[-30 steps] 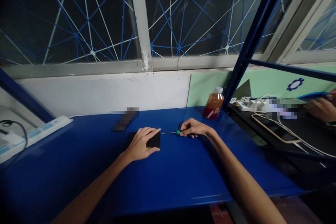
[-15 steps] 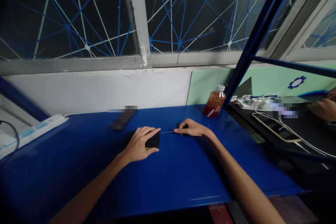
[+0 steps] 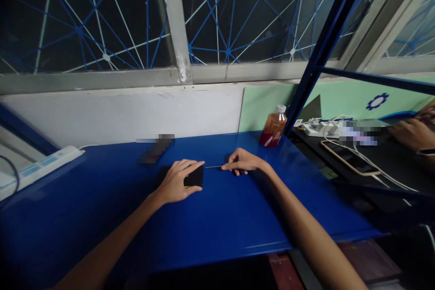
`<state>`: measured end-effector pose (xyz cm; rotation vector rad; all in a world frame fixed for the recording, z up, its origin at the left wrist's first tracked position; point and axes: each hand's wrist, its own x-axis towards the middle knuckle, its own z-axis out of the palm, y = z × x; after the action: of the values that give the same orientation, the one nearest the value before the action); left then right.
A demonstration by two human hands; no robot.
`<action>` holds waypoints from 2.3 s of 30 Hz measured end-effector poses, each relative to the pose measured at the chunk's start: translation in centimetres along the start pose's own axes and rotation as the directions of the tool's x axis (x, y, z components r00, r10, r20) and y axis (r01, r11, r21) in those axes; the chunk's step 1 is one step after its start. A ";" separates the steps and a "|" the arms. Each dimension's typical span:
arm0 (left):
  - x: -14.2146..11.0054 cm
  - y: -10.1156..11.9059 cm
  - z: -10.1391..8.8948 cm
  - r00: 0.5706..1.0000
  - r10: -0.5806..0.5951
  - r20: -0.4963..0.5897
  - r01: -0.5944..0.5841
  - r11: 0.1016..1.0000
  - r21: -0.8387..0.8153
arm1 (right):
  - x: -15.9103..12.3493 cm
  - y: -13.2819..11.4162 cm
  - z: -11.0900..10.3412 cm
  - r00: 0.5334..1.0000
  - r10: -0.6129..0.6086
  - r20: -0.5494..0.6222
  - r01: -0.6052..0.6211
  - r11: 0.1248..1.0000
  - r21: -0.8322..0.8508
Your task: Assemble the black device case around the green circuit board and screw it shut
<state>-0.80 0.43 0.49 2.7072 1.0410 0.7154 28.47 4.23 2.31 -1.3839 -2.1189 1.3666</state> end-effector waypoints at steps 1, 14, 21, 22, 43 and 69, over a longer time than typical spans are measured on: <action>0.0 0.0 0.0 1.000 0.001 0.001 -0.001 1.000 0.000 | 0.0 0.1 0.0 1.000 -0.022 -0.015 0.022 1.000 -0.013; 0.0 0.1 -0.1 1.000 -0.009 0.014 0.009 1.000 0.006 | 0.0 0.2 -0.3 0.991 -0.108 -0.081 0.096 0.985 -0.141; 0.0 0.2 -0.2 1.000 -0.015 0.017 0.015 1.000 0.010 | 0.0 0.2 -0.3 0.989 -0.126 -0.074 0.117 0.987 -0.109; 0.0 0.1 -0.2 1.000 -0.018 0.016 0.017 1.000 0.013 | 0.0 0.2 -0.2 0.992 -0.115 -0.061 0.109 0.990 -0.089; 0.1 -0.1 -0.2 0.998 -0.050 0.041 0.048 0.998 0.038 | 0.4 0.0 0.6 0.997 -0.075 0.005 0.075 0.993 -0.086; 0.4 -0.1 -0.2 0.997 -0.038 0.066 0.029 0.991 0.131 | 0.2 -0.8 1.0 0.973 -0.200 -0.114 0.166 0.952 -0.257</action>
<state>-0.71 0.73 0.73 2.7933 1.1512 0.5633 27.29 3.74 2.35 -1.2856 -2.3149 0.9347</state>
